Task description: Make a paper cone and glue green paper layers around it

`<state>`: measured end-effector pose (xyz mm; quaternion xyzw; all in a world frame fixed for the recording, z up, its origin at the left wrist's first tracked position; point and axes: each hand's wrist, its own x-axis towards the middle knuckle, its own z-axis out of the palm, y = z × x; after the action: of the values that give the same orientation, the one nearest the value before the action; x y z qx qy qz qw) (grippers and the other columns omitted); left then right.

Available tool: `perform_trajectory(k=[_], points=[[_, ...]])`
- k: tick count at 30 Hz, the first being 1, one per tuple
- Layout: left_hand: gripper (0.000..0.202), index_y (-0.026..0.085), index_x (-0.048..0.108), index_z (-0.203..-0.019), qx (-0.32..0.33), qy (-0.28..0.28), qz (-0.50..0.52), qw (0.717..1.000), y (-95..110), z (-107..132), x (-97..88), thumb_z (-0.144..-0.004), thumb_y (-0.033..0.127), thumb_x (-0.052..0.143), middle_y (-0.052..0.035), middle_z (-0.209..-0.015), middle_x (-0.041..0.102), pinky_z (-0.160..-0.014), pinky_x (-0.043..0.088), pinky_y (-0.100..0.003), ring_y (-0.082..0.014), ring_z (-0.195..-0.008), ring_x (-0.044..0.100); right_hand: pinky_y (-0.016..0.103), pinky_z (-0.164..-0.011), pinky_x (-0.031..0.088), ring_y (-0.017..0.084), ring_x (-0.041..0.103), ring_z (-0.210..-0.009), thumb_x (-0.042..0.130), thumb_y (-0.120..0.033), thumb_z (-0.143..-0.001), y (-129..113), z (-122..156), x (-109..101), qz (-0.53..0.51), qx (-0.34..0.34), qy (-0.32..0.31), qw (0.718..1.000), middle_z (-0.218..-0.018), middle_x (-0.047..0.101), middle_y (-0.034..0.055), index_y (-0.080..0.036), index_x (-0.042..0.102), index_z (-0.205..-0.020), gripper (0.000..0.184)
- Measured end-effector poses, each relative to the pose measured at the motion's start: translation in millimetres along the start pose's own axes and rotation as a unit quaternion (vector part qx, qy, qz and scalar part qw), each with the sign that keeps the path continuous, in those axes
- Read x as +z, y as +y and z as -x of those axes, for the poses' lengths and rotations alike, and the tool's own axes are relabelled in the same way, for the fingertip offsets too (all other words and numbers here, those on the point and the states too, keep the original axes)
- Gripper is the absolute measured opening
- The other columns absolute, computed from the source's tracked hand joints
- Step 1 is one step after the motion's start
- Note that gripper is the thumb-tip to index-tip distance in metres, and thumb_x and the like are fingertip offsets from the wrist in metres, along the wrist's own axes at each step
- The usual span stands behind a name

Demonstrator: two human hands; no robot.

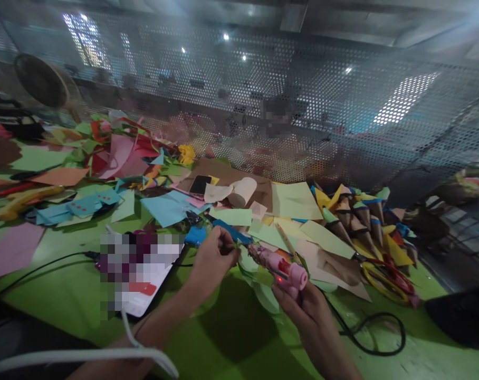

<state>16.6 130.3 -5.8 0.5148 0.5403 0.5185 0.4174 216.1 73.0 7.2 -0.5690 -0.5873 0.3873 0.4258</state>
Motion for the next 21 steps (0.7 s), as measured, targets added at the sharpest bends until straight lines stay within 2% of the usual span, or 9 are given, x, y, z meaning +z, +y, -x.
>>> perform_trajectory(k=[6,10,13,21], points=[[0.021,0.022,0.046,-0.076,-0.003,-0.001,-0.008,1.000,-0.1,0.5,0.6,-0.068,0.010,0.061,0.0069,-0.062,0.051,-0.052,0.034,-0.022,-0.0106,-0.057,0.048,0.028,-0.060,0.050,0.020,0.057,-0.067,0.070,-0.050,-0.079,0.0,0.7,-0.1,-0.003,0.003,-0.012,1.000,-0.076,0.065,0.0037,-0.017,0.070,-0.091,0.035],[0.022,0.022,0.045,-0.076,0.007,0.009,-0.010,1.000,0.2,-1.4,0.2,-0.068,0.010,0.061,0.0065,-0.064,0.051,-0.056,0.037,-0.022,-0.0111,-0.060,0.050,0.027,-0.059,0.050,0.021,0.057,-0.068,0.072,-0.050,-0.077,-2.4,1.4,1.8,-0.020,0.004,0.000,1.000,-0.075,0.064,0.0036,-0.019,0.071,-0.096,0.037],[0.023,0.022,0.045,-0.076,0.009,0.011,-0.002,1.000,2.1,-1.9,-1.6,-0.068,0.010,0.062,0.0064,-0.065,0.051,-0.057,0.037,-0.022,-0.0111,-0.060,0.051,0.029,-0.058,0.051,0.021,0.057,-0.065,0.073,-0.052,-0.075,-4.8,2.2,3.2,-0.028,0.011,0.028,0.999,-0.067,0.062,0.0027,-0.019,0.072,-0.090,0.036],[0.023,0.022,0.045,-0.076,0.008,0.016,0.004,1.000,1.4,-2.7,-2.6,-0.068,0.011,0.063,0.0068,-0.064,0.051,-0.056,0.036,-0.022,-0.0111,-0.059,0.050,0.026,-0.054,0.049,0.017,0.051,-0.055,0.072,-0.049,-0.077,-1.1,1.1,1.3,-0.020,-0.015,0.015,1.000,-0.060,0.058,-0.0004,-0.020,0.072,-0.084,0.030]])
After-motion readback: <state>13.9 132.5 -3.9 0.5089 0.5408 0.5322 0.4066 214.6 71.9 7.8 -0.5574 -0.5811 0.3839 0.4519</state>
